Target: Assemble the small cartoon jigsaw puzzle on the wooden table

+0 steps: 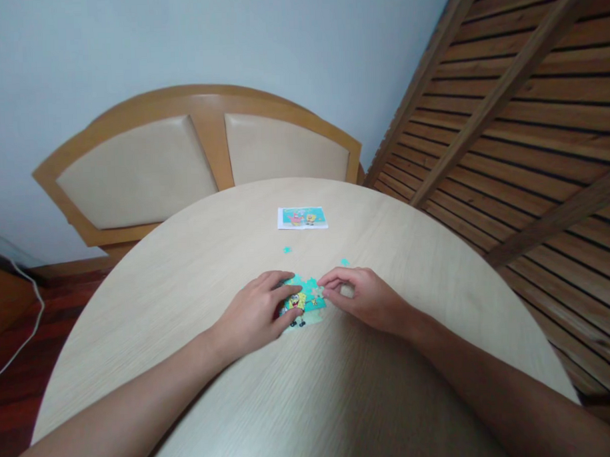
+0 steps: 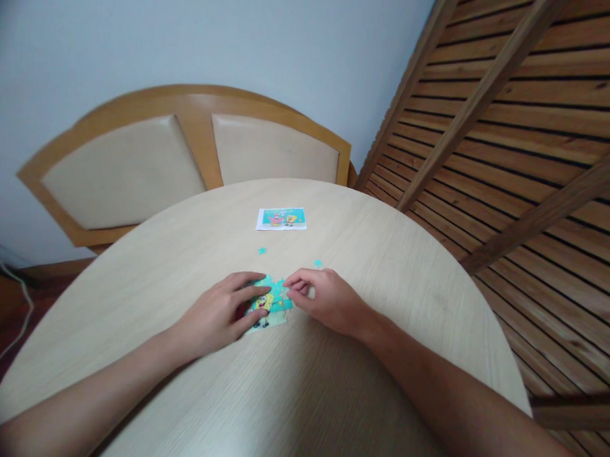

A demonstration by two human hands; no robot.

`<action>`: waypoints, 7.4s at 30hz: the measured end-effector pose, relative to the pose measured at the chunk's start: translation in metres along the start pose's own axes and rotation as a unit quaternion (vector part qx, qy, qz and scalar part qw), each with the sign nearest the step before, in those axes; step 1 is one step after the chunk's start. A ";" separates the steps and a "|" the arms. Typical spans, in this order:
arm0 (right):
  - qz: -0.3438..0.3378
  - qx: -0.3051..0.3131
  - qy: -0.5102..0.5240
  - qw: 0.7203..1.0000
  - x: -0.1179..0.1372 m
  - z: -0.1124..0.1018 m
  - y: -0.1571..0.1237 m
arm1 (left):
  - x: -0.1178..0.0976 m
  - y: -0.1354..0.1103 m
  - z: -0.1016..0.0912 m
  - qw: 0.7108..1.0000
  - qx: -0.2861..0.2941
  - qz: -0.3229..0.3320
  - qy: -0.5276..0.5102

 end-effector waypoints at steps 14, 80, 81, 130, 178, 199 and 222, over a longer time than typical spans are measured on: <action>0.014 0.047 -0.037 0.998 0.000 0.006 -0.001 | 0.006 0.001 -0.002 1.000 -0.018 -0.014 0.017; 0.144 -0.061 -0.149 0.976 -0.060 -0.034 0.004 | -0.023 -0.006 0.001 0.990 0.071 0.114 -0.049; 0.144 -0.061 -0.134 0.979 -0.060 -0.034 0.004 | -0.023 -0.006 0.001 0.990 0.072 0.114 -0.048; 0.032 0.022 -0.112 0.993 -0.013 -0.007 0.005 | -0.023 -0.006 0.001 0.990 0.070 0.117 -0.038; 0.053 0.000 0.008 0.999 -0.013 -0.004 0.002 | -0.022 -0.007 0.004 0.990 0.068 0.120 -0.029; 0.021 0.043 -0.023 0.999 -0.010 0.001 0.000 | -0.026 -0.006 0.003 0.988 0.069 0.132 -0.045; -0.041 0.032 -0.151 0.987 -0.002 0.000 0.002 | -0.026 -0.006 0.003 0.987 0.061 0.138 -0.053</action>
Point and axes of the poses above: each hand's wrist, its own y-axis towards the middle knuckle, its own z-axis out of the palm, x = y × z, the point moved 4 cm from there along y, towards the middle knuckle, and after that the axes turned 5 degrees about -y, right-handed, at the moved point
